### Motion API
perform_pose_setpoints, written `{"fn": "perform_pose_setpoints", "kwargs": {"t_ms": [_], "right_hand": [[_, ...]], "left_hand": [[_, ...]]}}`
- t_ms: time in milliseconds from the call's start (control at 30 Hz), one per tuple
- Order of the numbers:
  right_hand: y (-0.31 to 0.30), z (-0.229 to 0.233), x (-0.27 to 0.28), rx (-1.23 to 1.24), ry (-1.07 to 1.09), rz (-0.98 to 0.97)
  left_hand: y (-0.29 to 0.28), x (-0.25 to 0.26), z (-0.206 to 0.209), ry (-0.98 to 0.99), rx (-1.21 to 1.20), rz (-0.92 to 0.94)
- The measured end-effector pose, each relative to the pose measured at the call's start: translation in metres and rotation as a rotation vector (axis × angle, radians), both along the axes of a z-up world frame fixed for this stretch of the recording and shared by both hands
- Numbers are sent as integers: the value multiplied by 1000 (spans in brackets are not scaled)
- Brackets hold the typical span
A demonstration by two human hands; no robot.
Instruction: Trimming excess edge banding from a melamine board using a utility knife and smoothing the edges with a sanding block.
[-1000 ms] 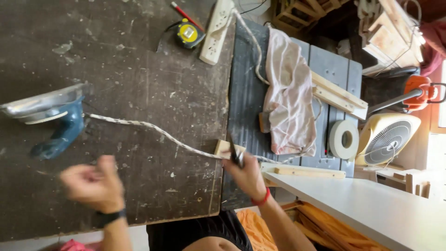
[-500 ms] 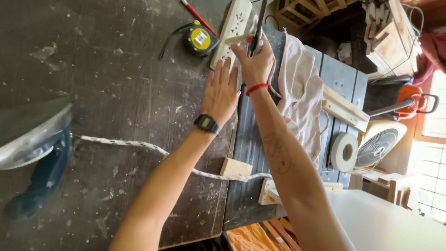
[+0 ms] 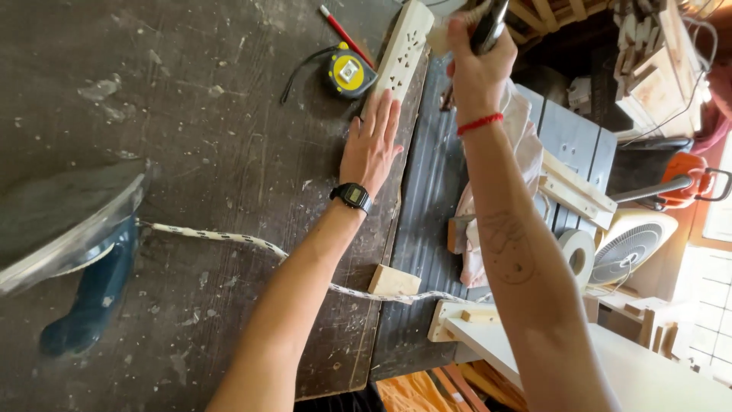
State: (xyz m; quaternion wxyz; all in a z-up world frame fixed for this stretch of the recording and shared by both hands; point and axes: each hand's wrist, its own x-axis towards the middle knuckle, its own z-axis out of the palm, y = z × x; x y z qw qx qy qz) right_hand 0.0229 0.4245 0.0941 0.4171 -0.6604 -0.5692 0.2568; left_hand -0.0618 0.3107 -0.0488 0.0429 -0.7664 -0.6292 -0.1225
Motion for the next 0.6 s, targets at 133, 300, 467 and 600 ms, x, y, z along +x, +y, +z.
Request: {"fn": "perform_pose_setpoints", "kwargs": {"t_ms": [133,300,467,600], "right_hand": [[-48,-9,10,-233,-25,-152],[-96,-48,35,-493,40,-106],[-128,-132,53,-324,10,-161],[-219,-101,30,-123,-33,-200]], "left_hand": [[0,-1,1,13,-16,-13],[7,-2,3,-327,-111,-41],[19,-2,-26,-399,104,-74],[18,-6,-6,-407,319,-125]]}}
